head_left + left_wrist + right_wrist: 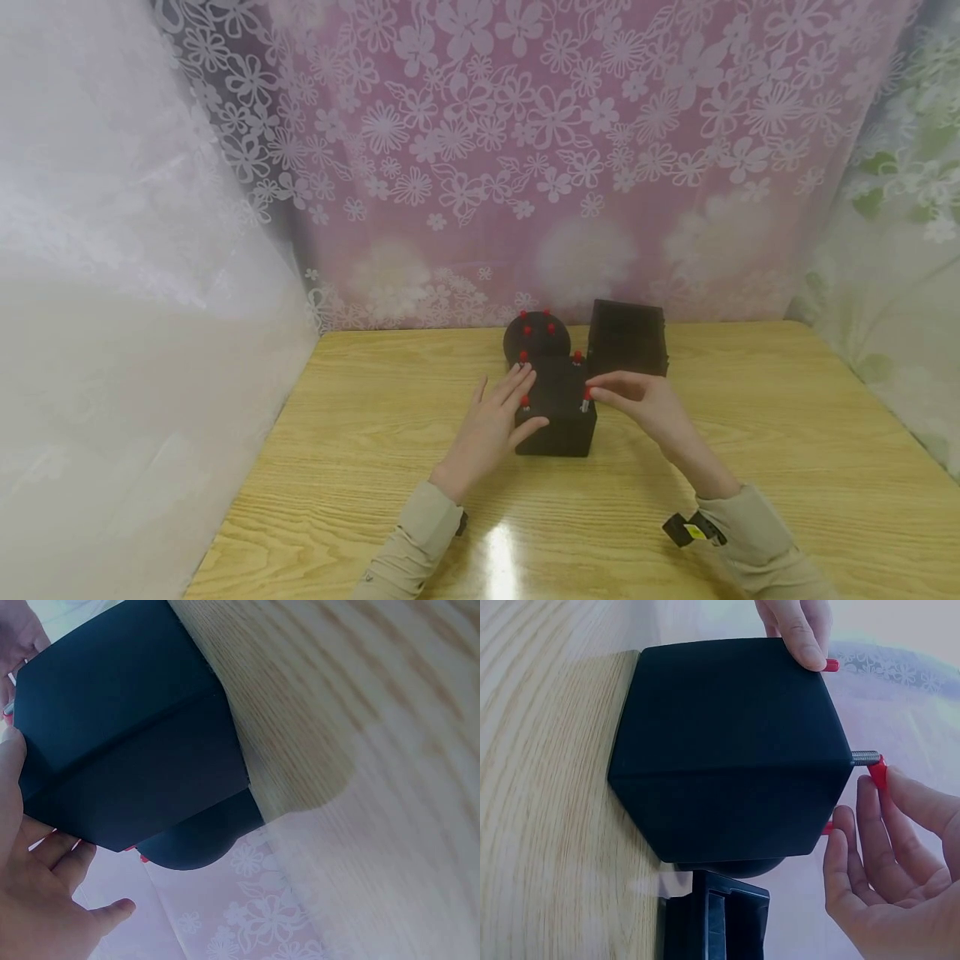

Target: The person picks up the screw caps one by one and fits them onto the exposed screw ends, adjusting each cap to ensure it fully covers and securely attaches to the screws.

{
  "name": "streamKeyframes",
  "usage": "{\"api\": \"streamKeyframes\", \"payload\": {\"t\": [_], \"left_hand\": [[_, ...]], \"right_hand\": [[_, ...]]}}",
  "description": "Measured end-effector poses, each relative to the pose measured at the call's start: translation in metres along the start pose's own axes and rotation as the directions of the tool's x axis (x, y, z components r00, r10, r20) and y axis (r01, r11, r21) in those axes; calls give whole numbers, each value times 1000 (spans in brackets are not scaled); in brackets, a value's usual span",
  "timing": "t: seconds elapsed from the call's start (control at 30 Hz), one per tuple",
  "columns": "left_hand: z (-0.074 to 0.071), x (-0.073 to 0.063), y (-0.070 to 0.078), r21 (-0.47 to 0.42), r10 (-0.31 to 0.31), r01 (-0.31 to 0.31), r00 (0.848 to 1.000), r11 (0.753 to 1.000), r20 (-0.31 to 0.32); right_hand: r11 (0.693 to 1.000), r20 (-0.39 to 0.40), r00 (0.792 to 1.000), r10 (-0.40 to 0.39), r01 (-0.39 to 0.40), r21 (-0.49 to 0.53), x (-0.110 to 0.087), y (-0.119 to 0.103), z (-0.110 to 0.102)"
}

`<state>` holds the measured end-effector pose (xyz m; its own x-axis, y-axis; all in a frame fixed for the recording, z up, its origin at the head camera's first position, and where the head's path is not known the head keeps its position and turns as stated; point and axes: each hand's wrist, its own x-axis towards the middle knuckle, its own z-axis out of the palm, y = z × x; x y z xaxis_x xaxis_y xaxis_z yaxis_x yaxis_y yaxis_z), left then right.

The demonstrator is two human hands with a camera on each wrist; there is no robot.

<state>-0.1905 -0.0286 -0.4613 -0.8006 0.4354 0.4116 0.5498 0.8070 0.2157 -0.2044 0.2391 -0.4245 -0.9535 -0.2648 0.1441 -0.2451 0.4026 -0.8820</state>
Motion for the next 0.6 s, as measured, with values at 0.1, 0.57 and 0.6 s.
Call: {"api": "streamKeyframes", "payload": {"t": [0.1,0.57,0.6], "left_hand": [[0,0,0,-4,-5,5,1000,1000,5],[0,1,1,-1,-8,9,1000,1000,19],[0,1,1,1,-9,9,1000,1000,20]], "right_hand": [[1000,1,1000,-6,6,-4,0,-1,0],[997,-8,997,-71,71,-20,1,3,2],[997,-5,997,-76,76,-22,1,3,2]]}}
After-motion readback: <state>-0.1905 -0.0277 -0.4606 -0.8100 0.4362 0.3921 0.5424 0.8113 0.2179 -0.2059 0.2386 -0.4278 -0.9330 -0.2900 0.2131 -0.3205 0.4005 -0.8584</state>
